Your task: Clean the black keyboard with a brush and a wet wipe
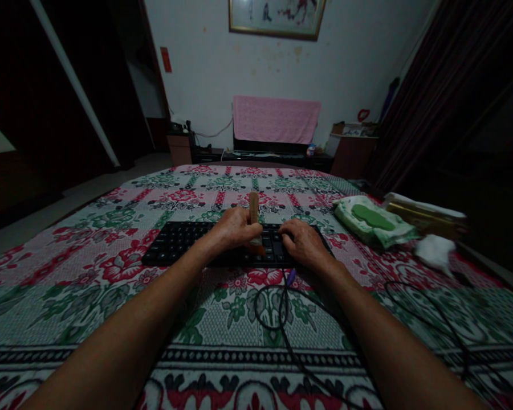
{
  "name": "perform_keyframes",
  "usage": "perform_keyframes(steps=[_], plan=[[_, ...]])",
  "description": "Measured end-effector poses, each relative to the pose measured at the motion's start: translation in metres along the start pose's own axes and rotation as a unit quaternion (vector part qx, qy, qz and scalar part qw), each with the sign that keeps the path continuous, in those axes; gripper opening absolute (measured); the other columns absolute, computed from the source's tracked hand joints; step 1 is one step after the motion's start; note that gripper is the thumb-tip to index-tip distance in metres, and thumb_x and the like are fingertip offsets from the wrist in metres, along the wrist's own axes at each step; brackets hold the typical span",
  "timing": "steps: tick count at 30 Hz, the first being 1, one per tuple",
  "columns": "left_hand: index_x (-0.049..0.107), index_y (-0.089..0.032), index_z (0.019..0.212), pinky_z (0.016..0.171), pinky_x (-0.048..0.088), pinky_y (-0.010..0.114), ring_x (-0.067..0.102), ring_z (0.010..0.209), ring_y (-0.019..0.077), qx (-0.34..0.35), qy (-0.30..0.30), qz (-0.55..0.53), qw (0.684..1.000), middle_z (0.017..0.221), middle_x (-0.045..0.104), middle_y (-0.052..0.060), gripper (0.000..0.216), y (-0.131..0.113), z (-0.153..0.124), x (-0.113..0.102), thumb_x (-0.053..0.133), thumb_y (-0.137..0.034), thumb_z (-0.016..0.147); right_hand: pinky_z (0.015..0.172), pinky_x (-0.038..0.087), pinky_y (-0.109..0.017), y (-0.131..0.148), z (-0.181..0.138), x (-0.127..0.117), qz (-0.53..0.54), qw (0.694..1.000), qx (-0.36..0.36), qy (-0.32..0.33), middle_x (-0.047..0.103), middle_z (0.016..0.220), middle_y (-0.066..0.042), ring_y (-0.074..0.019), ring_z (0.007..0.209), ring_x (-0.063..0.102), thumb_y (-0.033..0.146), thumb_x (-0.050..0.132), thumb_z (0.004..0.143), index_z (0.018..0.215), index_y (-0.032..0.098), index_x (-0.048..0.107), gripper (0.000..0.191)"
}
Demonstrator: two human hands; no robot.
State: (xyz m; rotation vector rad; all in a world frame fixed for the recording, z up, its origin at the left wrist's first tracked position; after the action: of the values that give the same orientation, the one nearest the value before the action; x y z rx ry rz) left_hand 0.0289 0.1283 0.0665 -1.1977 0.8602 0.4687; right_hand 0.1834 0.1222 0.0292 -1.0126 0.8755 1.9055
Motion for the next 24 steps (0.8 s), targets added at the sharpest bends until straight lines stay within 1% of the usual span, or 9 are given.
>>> perform_keyframes(steps=[2,5,8,12,16,20,24], plan=[[0.064,-0.015,0.063,0.047,0.031,0.023,0.051,0.05,0.0123,-0.013,0.013,0.02,1.0,0.053,0.059,0.002,0.019,0.004,-0.001,-0.005,0.053,-0.029,0.068,0.09,0.04,-0.029,0.0,0.0,0.0,-0.003,1.0,0.003,0.002,0.064,0.099,-0.007,-0.0182,0.097,0.056,0.012,0.049,0.081,0.091,0.017,0.065,0.019],[0.065,-0.015,0.065,0.047,0.032,0.023,0.053,0.05,0.0129,-0.047,0.022,0.035,0.998,0.055,0.06,0.002,0.017,0.017,0.0,-0.017,0.054,-0.029,0.067,0.09,0.041,-0.03,0.0,0.0,-0.001,-0.007,1.0,0.007,0.004,0.064,0.099,-0.008,-0.0183,0.097,0.056,0.012,0.049,0.081,0.091,0.017,0.065,0.02],[0.064,-0.015,0.064,0.047,0.033,0.022,0.054,0.051,0.0129,-0.044,-0.001,-0.003,0.999,0.054,0.061,0.002,0.021,0.024,0.002,-0.025,0.052,-0.031,0.069,0.09,0.041,-0.029,0.001,-0.001,-0.002,-0.008,1.0,0.008,0.003,0.064,0.098,-0.008,-0.0182,0.096,0.056,0.012,0.049,0.081,0.091,0.017,0.065,0.019],[0.064,-0.015,0.064,0.049,0.034,0.022,0.055,0.054,0.0133,-0.015,-0.045,-0.028,0.998,0.055,0.061,0.002,0.025,0.018,0.002,-0.018,0.05,-0.035,0.072,0.09,0.04,-0.029,0.001,-0.001,-0.001,-0.002,1.0,0.001,-0.001,0.064,0.098,-0.008,-0.0178,0.097,0.056,0.012,0.049,0.082,0.091,0.017,0.064,0.019],[0.065,-0.015,0.064,0.051,0.034,0.022,0.055,0.057,0.014,-0.003,-0.042,0.015,0.999,0.056,0.062,0.003,0.026,0.012,0.001,-0.01,0.049,-0.034,0.072,0.09,0.04,-0.029,0.001,-0.001,-0.001,0.001,1.0,-0.001,-0.001,0.064,0.097,-0.008,-0.0177,0.096,0.056,0.012,0.049,0.081,0.09,0.016,0.064,0.018],[0.065,-0.016,0.064,0.052,0.033,0.024,0.055,0.058,0.0152,-0.024,-0.038,0.08,0.996,0.056,0.061,0.004,0.022,0.015,-0.001,-0.02,0.05,-0.031,0.07,0.09,0.04,-0.028,0.001,0.0,-0.001,-0.003,1.0,0.003,0.0,0.064,0.098,-0.008,-0.0172,0.097,0.056,0.012,0.048,0.082,0.09,0.017,0.064,0.018],[0.064,-0.016,0.064,0.051,0.03,0.025,0.053,0.055,0.0152,-0.033,-0.067,0.107,0.991,0.055,0.059,0.003,0.022,0.011,-0.004,-0.031,0.05,-0.031,0.07,0.091,0.039,-0.028,0.001,0.0,0.0,-0.007,1.0,0.005,0.007,0.064,0.098,-0.008,-0.0176,0.097,0.056,0.013,0.048,0.082,0.091,0.017,0.064,0.019]])
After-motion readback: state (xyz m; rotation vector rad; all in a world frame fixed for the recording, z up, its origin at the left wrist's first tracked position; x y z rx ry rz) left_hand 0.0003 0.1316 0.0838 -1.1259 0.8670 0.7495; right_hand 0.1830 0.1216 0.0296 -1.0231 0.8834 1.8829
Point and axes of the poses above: each hand's wrist, its own z-axis towards the middle knuckle, its own x-axis out of the palm, y = z × x, the point moved 8 cm from there along z, towards the middle knuckle
